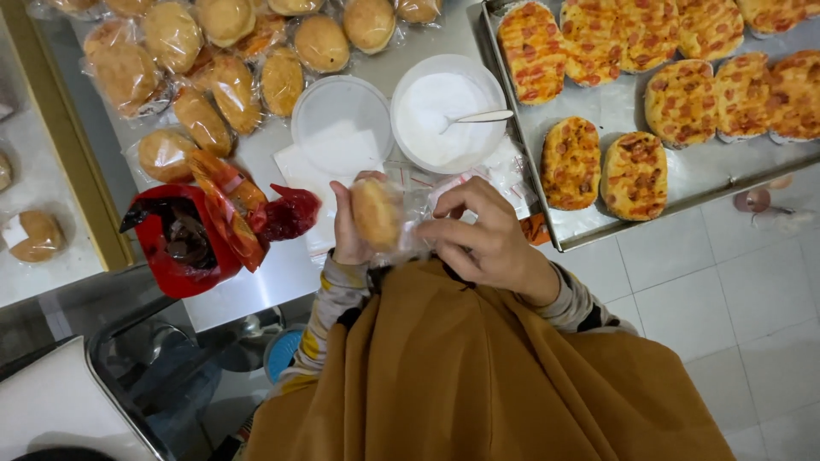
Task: Packaging individual buns into plastic bags at a bakery counter.
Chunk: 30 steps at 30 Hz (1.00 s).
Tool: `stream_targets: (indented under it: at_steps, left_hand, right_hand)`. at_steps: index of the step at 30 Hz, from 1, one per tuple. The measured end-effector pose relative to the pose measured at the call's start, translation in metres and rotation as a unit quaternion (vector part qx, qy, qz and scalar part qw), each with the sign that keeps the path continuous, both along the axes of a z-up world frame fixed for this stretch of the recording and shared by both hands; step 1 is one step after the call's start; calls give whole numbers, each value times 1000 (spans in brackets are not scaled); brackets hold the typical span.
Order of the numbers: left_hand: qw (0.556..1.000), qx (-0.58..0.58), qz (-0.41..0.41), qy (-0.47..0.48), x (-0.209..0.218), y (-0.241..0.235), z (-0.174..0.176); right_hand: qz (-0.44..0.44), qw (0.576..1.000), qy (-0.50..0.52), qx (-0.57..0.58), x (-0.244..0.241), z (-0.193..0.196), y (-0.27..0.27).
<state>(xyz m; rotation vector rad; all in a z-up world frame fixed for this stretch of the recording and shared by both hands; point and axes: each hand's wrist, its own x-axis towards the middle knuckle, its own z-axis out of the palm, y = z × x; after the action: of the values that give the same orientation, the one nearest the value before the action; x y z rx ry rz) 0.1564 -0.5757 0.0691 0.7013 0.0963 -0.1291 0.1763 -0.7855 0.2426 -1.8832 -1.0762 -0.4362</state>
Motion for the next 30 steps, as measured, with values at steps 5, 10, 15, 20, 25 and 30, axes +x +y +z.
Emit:
stream_targets:
  at_steps: [5,10,15,20,25,30]
  left_hand:
    - [949,286,83,-106,1,5,62]
    - [940,284,123,-145,-3,5,45]
    - [937,245,183,-169,-2,-2,43]
    - [942,205,227,-136,-4,-7,51]
    - [953,181,242,-34,0,-22,94]
    - [989,55,88,103,-8,-34,106]
  right_hand:
    - [-7,997,71,-7,2,5,8]
    - [-29,993,111,-12,-1,-17,12]
    - [-26,985,169,33,-4,-31,22]
    - [-21,981,177,81,-4,-43,24]
    - [-50,976,173,122,-8,-55,21]
    - [-86,975,190,71,-10,-28,19]
